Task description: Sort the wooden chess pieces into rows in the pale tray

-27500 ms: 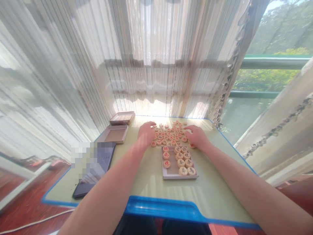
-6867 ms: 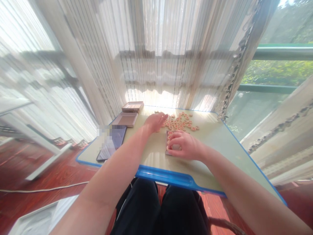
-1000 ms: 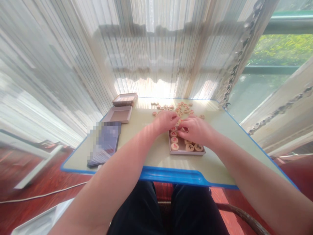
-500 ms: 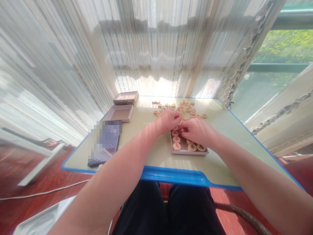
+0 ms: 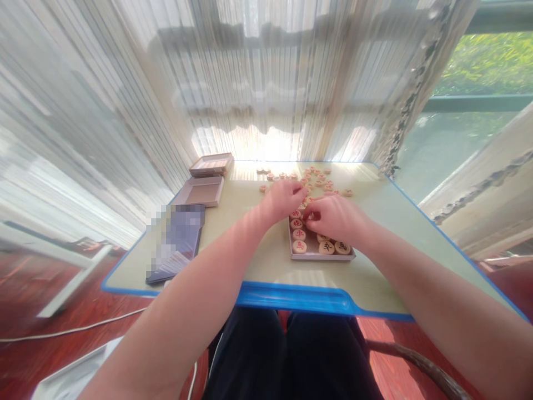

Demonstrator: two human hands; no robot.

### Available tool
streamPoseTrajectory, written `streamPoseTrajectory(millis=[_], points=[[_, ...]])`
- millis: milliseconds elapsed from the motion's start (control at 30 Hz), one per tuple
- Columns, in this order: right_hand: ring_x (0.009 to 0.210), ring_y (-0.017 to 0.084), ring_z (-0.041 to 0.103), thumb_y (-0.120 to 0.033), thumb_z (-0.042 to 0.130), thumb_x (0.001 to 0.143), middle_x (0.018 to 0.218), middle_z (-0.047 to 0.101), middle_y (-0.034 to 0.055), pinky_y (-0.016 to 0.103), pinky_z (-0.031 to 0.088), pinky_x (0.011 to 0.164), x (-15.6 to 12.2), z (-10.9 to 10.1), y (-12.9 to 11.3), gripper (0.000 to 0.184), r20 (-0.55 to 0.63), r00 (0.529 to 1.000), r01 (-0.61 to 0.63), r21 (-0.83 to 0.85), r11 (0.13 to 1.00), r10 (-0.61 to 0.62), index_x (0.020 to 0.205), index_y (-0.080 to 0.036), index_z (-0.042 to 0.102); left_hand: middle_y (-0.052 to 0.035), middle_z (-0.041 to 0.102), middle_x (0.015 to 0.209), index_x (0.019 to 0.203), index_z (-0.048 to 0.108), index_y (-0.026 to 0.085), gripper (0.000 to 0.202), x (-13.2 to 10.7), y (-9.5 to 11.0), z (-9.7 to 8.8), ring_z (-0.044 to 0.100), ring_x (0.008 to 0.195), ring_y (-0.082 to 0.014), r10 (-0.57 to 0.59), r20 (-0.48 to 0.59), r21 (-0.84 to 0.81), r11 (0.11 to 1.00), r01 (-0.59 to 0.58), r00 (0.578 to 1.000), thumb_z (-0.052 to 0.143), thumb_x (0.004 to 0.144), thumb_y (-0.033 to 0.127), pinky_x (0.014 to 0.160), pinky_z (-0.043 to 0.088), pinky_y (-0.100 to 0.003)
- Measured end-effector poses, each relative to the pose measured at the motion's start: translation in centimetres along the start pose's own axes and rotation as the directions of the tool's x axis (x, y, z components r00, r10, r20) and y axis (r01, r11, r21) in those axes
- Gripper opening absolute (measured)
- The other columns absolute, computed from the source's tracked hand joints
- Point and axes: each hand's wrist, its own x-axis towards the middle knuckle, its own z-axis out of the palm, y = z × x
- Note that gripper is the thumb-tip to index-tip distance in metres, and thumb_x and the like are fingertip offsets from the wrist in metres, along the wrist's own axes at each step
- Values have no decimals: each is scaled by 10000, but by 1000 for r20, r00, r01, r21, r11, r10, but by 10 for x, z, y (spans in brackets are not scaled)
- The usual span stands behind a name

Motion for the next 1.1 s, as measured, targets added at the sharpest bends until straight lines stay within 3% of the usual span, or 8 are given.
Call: streamPoseTrajectory(millis=[333, 533, 767, 1100], points=[[734, 178, 550, -261, 515, 718, 720, 657, 15, 255, 333, 570, -1, 3, 1, 213, 8, 1000, 8, -21, 1000, -7, 803, -279, 709, -11, 597, 612, 624, 620, 151, 319, -1, -1, 1, 507, 611, -126, 9, 19, 8, 1000, -9, 1000, 418, 799, 326, 570, 335, -246], [805, 188, 565, -298, 466, 794, 909, 656, 65, 264, 378, 636, -2, -3, -2, 270, -158, 986, -60, -15, 998, 57, 926, -210, 684, 3, 560, 554, 602, 615, 155, 302, -2, -3, 2, 475, 568, -115, 31, 5, 1, 1000, -31, 1000, 420, 777, 305, 544, 316, -242], [788, 192, 568, -408, 511, 781, 852, 667, 43, 280, 380, 660, 0, 1, 6, 274, -34, 999, -13, 7, 1000, 14, 901, -252, 702, -15, 579, 550, 590, 605, 136, 322, -1, -9, -5, 484, 589, -120, -62, -143, -17, 998, 61, 988, 400, 780, 296, 546, 327, -238], [780, 184, 573, -365, 537, 743, 774, 678, 31, 263, 381, 645, 4, 8, 6, 216, -23, 999, -23, 47, 999, 24, 784, -263, 722, -26, 604, 568, 608, 621, 137, 316, -2, -7, -9, 507, 596, -128, -76, -144, -22, 997, 73, 987, 402, 775, 291, 553, 344, -241]])
